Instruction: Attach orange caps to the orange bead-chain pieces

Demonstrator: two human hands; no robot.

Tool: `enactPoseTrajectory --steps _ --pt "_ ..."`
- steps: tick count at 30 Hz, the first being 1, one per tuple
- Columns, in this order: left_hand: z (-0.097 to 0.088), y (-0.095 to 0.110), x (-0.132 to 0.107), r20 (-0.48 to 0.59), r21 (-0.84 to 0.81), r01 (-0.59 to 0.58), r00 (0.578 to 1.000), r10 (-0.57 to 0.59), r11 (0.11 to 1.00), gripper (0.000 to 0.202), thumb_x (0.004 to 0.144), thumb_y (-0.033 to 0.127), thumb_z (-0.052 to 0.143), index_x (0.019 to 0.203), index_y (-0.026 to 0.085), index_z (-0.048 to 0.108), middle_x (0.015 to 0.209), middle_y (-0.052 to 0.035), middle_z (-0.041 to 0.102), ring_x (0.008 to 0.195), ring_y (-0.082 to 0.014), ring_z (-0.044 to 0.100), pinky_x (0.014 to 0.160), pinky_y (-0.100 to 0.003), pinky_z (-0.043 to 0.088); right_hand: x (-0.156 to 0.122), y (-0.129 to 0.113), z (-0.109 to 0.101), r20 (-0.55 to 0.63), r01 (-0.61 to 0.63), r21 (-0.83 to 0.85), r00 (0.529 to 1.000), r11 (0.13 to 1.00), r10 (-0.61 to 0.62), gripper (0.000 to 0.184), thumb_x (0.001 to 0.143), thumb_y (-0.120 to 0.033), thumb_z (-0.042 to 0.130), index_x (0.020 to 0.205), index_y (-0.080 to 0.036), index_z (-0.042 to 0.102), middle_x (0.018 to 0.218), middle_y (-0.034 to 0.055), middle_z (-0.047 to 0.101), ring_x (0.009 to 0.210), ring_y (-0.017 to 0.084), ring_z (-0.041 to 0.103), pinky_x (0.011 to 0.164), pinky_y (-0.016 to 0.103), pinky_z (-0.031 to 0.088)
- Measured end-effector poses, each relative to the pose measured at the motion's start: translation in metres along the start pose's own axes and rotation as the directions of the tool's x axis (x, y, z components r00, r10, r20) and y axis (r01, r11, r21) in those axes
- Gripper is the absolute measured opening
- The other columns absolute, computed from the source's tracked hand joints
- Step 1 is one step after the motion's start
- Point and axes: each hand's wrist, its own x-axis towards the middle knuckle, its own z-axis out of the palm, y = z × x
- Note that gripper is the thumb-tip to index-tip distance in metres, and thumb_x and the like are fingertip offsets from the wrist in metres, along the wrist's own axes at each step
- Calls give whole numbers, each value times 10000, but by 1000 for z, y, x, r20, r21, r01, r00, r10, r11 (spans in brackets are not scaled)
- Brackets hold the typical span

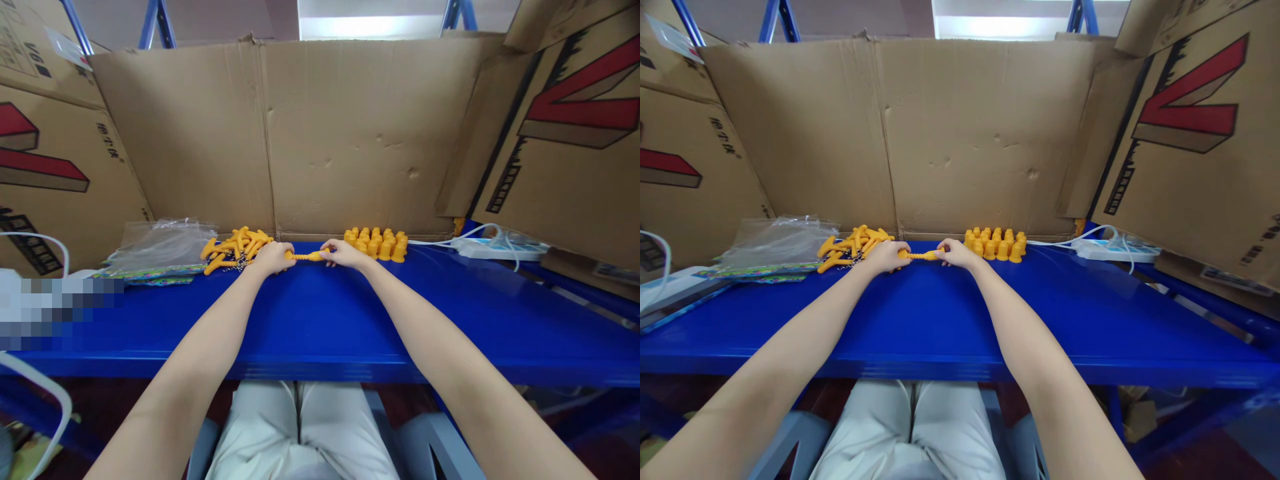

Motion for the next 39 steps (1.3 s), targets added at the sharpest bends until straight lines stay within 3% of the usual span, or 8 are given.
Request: enactPoseTrajectory --steps 7,10,16,22,26,30,33,39 --pt "3 -4 0 6 -112 8 1000 -7 994 194 743 309 573 891 219 660 598 32 658 495 -111 573 534 -203 406 -9 4 -15 144 -147 363 985 920 100 275 752 -55 698 932 -166 523 871 22 665 722 90 667 716 202 543" --pt "3 -5 -1 15 -177 12 1000 -9 984 202 756 313 556 905 212 646 599 32 643 456 -101 555 496 -198 391 -13 0 -20 231 -217 369 963 904 137 144 851 -243 653 845 -135 559 750 48 670 644 102 662 648 196 544" --pt "3 -2 0 4 -115 -32 999 33 993 167 753 279 571 885 210 649 589 28 633 502 -110 565 528 -204 396 -11 -5 -15 296 -370 240 908 897 295 558 930 -593 340 690 -138 554 445 24 540 311 66 437 311 168 339" --pt "5 -2 1 7 -156 -5 1000 6 988 157 760 287 577 879 208 641 581 30 628 481 -105 546 518 -207 391 -11 -9 -11 257 -405 197 900 893 352 693 876 -715 211 695 -140 554 397 30 514 268 67 384 263 169 281" --pt "7 -5 1 24 -188 22 1000 -17 982 161 756 288 575 879 203 637 578 30 631 457 -101 537 510 -207 396 -15 -10 -16 350 -416 302 885 858 306 541 897 -643 361 875 -137 550 601 55 649 413 102 563 376 188 452" --pt "7 -6 1 33 -186 31 999 -25 982 179 745 284 571 894 208 636 593 35 640 448 -96 539 511 -203 404 -18 -9 -18 343 -325 389 919 862 192 279 843 -313 673 1013 -168 505 754 23 693 548 94 635 527 195 542" --pt "4 -3 0 7 -156 24 1000 -23 987 198 742 285 569 912 211 640 598 28 648 469 -104 553 539 -210 413 -17 -9 -16 349 -336 381 915 861 203 248 901 -379 581 929 -135 543 657 29 668 449 69 569 451 160 491" --pt "6 1 2 -21 -67 31 999 -32 997 183 726 299 586 884 233 649 614 21 655 555 -140 588 566 -232 399 -13 -13 -12 343 -454 274 870 848 355 567 927 -619 323 697 -152 548 400 4 505 277 59 382 264 163 259"
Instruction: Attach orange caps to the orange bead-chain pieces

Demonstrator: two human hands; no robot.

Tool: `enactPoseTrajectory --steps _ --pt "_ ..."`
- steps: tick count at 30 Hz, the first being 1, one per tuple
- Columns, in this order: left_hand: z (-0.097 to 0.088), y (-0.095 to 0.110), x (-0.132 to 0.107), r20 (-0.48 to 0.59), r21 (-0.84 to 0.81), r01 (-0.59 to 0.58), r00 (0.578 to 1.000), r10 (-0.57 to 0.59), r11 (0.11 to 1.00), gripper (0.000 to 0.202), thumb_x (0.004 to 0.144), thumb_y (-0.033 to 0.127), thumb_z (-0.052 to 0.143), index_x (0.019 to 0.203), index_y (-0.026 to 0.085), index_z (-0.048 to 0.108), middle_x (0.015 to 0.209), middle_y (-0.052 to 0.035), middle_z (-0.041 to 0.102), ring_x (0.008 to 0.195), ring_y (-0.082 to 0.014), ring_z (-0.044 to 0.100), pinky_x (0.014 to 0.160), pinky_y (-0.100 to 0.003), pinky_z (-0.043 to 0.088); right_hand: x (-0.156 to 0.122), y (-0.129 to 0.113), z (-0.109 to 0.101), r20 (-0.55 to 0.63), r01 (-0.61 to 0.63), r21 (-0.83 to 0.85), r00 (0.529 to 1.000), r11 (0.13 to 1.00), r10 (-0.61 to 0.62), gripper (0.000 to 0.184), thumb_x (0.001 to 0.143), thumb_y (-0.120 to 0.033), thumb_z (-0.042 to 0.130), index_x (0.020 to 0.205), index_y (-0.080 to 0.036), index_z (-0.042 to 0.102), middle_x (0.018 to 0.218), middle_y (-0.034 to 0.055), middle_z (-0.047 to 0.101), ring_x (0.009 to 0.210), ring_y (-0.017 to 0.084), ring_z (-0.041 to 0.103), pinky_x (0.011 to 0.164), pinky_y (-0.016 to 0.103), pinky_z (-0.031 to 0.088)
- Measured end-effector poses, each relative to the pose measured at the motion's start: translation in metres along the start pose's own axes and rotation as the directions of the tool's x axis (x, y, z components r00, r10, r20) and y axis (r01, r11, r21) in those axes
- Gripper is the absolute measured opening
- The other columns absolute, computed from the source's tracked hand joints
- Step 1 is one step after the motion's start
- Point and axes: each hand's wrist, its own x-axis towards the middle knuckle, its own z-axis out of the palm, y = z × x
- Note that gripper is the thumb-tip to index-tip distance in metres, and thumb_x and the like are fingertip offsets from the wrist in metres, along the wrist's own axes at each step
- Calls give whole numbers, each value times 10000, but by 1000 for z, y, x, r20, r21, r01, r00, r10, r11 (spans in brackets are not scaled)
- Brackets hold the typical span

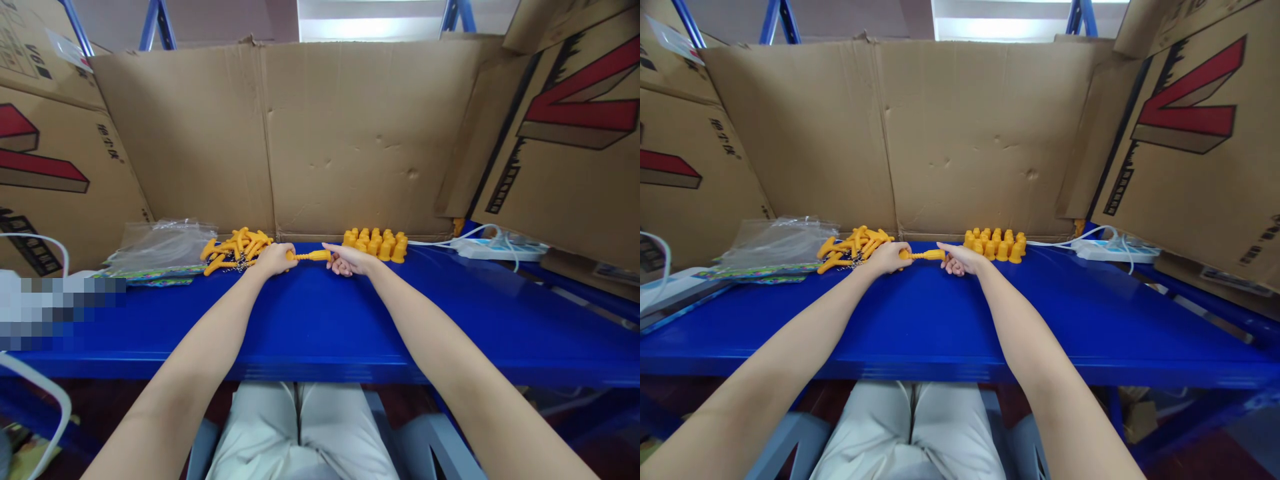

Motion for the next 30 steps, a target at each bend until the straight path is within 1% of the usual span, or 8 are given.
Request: enactPoseTrajectory --steps 8,13,15,17,19,21,25,30 --pt "6 -6 5 -25 48 -51 998 52 998 252 712 451 664 838 238 616 664 11 666 704 -184 628 588 -245 373 5 1 2 -47 -30 -3 998 1000 30 570 905 -648 340 688 -161 539 396 -8 478 267 50 321 261 166 212" --pt "7 -6 6 -32 46 -32 999 33 998 276 729 482 649 856 240 612 689 -1 675 715 -193 634 587 -248 370 4 3 -1 19 16 38 1000 999 -17 598 890 -675 330 789 -136 567 507 36 581 312 64 415 286 175 311" --pt "7 -7 6 -29 42 -34 999 35 999 276 726 478 654 855 237 613 695 -3 676 707 -189 631 592 -248 370 2 4 -3 13 72 51 997 996 -73 452 896 -574 473 890 -132 567 611 44 641 375 71 496 338 172 396" --pt "7 -7 6 -19 44 -34 999 34 998 275 724 471 657 856 235 613 699 -4 676 690 -185 625 590 -249 368 1 6 -4 -15 147 66 989 987 -146 295 854 -393 644 988 -149 546 704 28 674 454 74 569 422 169 476" --pt "7 -7 6 -17 51 -33 999 34 998 273 723 468 657 856 233 614 707 -6 677 680 -182 620 587 -251 367 1 8 -4 -45 206 75 978 976 -203 306 800 -232 720 1030 -162 529 740 9 683 507 77 607 494 175 522" --pt "5 -6 5 -18 48 -34 999 35 998 270 725 467 653 853 232 616 705 -4 677 665 -176 616 588 -250 369 2 9 -5 -71 234 65 971 970 -229 298 793 -170 719 1023 -155 530 738 9 688 512 77 613 516 178 533" --pt "2 -4 1 15 -21 -2 1000 2 1000 258 740 453 638 867 231 606 595 30 638 557 -151 583 578 -241 372 1 8 -3 -76 234 28 970 972 -231 230 838 -278 680 974 -129 570 754 51 711 491 69 601 495 163 518" --pt "1 -4 0 8 -52 -4 1000 5 999 270 737 474 640 843 232 581 547 51 607 513 -138 562 551 -231 354 -3 3 1 -97 205 21 975 978 -202 348 874 -450 595 875 -102 592 693 83 711 441 78 576 437 170 489"
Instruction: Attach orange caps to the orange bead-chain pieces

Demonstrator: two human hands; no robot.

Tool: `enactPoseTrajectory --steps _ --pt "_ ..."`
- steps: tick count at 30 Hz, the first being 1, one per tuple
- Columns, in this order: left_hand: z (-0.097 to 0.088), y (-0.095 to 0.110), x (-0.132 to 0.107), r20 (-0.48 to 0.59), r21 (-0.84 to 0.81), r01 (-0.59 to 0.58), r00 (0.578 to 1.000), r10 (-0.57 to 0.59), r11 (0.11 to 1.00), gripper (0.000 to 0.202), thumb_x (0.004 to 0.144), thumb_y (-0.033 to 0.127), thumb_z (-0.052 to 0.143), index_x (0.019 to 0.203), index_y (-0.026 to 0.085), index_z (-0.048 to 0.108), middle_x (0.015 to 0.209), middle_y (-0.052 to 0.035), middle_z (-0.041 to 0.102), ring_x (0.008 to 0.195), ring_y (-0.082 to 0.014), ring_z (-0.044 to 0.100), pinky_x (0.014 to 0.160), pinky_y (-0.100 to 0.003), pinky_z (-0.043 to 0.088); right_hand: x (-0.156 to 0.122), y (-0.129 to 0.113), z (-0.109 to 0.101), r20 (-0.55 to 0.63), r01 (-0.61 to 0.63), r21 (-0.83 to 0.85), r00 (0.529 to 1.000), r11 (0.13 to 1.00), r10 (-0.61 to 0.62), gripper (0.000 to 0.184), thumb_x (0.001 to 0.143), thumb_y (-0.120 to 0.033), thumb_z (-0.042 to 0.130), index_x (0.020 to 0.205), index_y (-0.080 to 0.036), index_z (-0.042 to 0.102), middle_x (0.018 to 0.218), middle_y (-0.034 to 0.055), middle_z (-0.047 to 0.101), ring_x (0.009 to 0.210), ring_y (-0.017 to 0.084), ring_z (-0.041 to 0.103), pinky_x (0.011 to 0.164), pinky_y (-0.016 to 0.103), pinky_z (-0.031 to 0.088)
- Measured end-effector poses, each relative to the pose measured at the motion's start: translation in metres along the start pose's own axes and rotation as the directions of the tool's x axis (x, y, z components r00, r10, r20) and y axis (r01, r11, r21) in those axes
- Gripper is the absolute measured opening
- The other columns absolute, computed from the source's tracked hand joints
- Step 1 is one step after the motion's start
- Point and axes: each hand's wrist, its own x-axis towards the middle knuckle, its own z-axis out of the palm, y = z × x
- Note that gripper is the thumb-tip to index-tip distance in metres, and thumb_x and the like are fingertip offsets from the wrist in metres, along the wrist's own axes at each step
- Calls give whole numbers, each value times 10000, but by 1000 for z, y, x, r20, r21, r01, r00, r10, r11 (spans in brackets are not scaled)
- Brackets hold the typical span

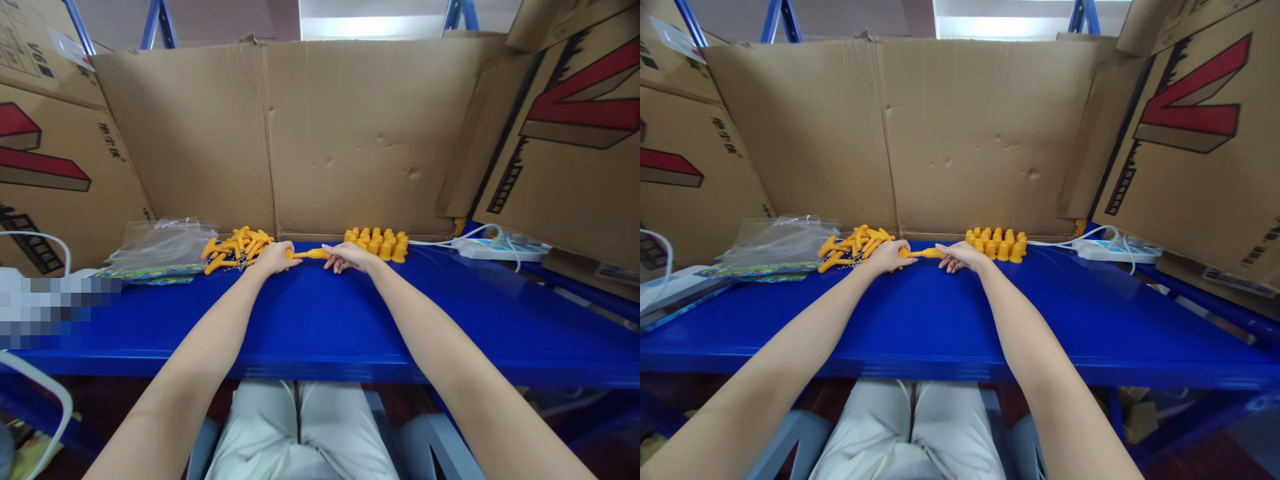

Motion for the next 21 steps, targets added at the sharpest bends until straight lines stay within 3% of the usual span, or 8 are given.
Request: enactPoseTrajectory --steps 6,10,21 --pt "3 -2 4 -37 65 -13 999 16 998 303 713 514 645 821 238 583 602 28 624 625 -174 602 576 -245 349 6 0 2 -27 -72 -31 997 997 71 439 917 -508 486 750 -110 569 548 76 665 335 79 503 339 171 398" --pt "3 -2 3 -23 58 -10 1000 12 998 293 722 508 636 829 242 579 593 36 616 589 -161 587 561 -240 337 8 1 3 -48 -73 -61 996 996 70 445 916 -502 489 708 -117 566 493 70 635 280 65 430 285 167 305" --pt "3 -1 4 -20 102 -19 1000 22 995 316 736 531 618 858 241 593 629 16 630 613 -175 586 564 -255 323 9 2 3 -35 -96 -74 995 993 94 471 932 -518 436 697 -129 560 472 67 615 272 63 400 270 174 275"
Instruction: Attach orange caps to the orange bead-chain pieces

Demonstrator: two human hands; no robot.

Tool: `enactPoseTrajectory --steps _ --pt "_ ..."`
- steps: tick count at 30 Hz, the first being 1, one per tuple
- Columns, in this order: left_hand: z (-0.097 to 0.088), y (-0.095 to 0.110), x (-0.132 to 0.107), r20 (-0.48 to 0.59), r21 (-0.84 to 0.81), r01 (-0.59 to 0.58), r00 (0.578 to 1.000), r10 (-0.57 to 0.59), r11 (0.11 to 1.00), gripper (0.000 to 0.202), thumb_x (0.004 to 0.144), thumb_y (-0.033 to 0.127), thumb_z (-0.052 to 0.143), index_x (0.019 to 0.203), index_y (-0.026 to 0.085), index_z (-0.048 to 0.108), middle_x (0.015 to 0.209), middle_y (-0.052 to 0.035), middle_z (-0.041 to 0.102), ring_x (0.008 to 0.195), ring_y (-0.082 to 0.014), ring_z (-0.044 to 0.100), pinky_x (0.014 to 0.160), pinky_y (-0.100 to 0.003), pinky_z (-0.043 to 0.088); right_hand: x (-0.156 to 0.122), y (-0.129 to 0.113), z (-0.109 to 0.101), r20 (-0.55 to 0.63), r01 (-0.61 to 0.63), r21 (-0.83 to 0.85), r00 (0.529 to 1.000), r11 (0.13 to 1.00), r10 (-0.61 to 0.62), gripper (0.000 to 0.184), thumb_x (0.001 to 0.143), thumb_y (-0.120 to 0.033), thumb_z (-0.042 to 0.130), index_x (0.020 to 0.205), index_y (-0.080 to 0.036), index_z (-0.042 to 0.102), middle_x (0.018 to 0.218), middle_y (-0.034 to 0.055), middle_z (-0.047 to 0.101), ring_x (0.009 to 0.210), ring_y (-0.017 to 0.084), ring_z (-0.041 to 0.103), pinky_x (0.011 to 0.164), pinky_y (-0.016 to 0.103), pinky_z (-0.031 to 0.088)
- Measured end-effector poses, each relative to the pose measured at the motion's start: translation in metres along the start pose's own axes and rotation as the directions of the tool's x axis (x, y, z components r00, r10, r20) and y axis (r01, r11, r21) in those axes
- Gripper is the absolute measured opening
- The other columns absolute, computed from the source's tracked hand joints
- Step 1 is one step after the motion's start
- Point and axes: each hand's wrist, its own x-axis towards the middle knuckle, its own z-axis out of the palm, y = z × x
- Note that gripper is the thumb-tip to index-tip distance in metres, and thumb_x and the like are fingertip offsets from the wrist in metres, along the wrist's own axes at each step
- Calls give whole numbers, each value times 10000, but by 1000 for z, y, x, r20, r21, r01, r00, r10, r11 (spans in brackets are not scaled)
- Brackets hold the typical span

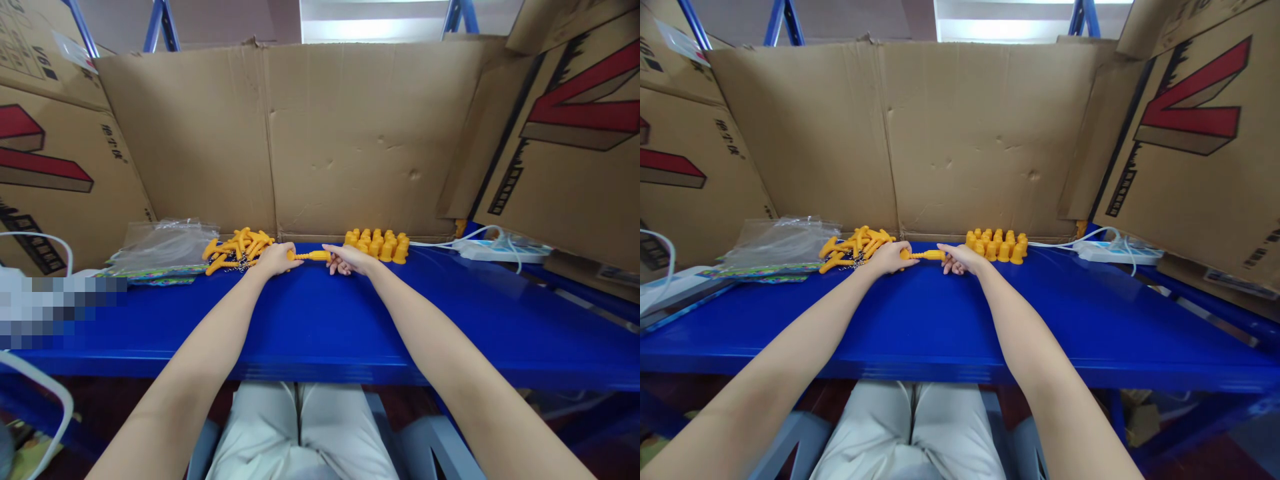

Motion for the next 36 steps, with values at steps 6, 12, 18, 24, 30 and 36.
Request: enactPoseTrajectory --steps 6,12,18,24,30,36 --pt "3 -3 2 -16 3 -10 1000 10 1000 324 730 540 620 855 241 602 655 8 642 648 -181 596 574 -255 328 2 1 -1 32 -17 -5 999 1000 18 513 913 -580 425 720 -126 565 484 64 618 278 66 416 269 172 280" --pt "0 0 -1 10 -48 21 1000 -20 999 313 737 534 611 847 242 578 582 25 601 576 -167 576 548 -249 320 -3 1 -5 94 -12 32 995 999 9 507 909 -592 416 829 -115 566 589 71 660 369 83 518 337 174 400" --pt "-1 0 -1 13 -45 16 1000 -16 999 298 726 510 641 841 243 575 574 40 608 547 -153 577 555 -244 339 -6 6 -11 182 56 67 981 996 -68 285 844 -359 665 1006 -164 535 774 30 696 563 85 633 501 166 519" --pt "0 -3 -1 51 -93 18 999 -13 996 317 724 531 626 846 246 559 559 54 607 519 -148 570 561 -246 352 -3 8 -10 156 76 61 984 995 -85 256 841 -356 666 932 -142 560 710 33 686 542 89 619 478 171 515" --pt "-1 -2 0 8 -29 -13 1000 13 1000 348 708 560 638 834 245 562 603 25 627 641 -187 615 594 -258 360 -7 3 -6 122 34 66 992 997 -42 388 848 -486 607 872 -100 580 666 63 681 491 89 597 434 172 496" --pt "-1 -1 0 25 -29 -7 1000 8 1000 332 726 555 630 840 250 569 586 30 631 677 -194 629 613 -261 371 -4 3 -6 127 12 76 992 997 -22 408 867 -497 572 845 -90 581 642 68 679 472 91 591 419 170 485"
